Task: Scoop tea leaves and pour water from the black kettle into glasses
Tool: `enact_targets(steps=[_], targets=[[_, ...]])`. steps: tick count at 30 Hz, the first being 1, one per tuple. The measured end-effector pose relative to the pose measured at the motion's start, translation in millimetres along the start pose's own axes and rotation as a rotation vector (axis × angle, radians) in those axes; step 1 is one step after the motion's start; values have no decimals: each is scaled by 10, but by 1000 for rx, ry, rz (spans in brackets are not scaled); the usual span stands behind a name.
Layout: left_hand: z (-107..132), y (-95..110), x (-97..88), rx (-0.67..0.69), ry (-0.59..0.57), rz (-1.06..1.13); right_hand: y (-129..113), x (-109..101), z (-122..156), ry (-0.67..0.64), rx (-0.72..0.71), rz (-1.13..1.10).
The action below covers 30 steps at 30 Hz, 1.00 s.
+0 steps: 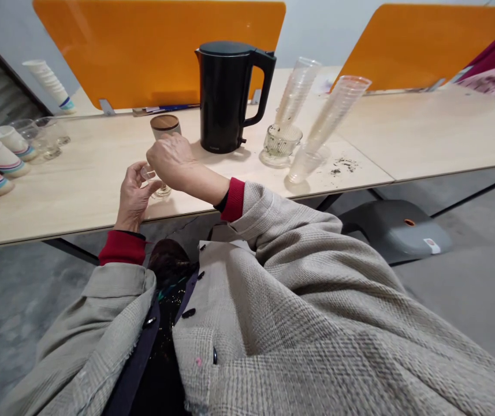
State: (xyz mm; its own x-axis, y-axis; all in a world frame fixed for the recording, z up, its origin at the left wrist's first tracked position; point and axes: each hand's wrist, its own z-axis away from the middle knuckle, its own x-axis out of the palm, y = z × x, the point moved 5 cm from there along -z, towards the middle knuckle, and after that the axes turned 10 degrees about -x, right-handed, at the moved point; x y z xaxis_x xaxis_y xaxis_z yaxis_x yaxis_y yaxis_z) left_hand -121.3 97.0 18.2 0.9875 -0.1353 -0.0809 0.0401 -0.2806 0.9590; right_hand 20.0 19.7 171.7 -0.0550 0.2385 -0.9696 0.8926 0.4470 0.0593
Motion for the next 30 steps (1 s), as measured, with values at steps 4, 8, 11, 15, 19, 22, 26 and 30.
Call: enact_targets(steps=[4,8,11,15,19,22,26,30], targets=[[-25,-16,12,-31,-21,11,64,-35,107,-16,3,63],[-32,-32,20,-37,-27,21,174,-82,295,39,41,74],[-41,-34,27,-24,-23,16,287,-118,452,108,98,77],[-52,-26,59,-25,-11,-3,500,-162,640,252,179,39],[-65,-32,98,-37,16,5,780,-162,804,378,244,-24],[-80,-44,130,-23,11,5,1026,-150,923,412,326,-53],[-118,-67,161,-3,21,-11,1402,-195,1103,412,479,-20],[-176,-99,199,-5,52,1,1834,-332,1350,387,655,58]])
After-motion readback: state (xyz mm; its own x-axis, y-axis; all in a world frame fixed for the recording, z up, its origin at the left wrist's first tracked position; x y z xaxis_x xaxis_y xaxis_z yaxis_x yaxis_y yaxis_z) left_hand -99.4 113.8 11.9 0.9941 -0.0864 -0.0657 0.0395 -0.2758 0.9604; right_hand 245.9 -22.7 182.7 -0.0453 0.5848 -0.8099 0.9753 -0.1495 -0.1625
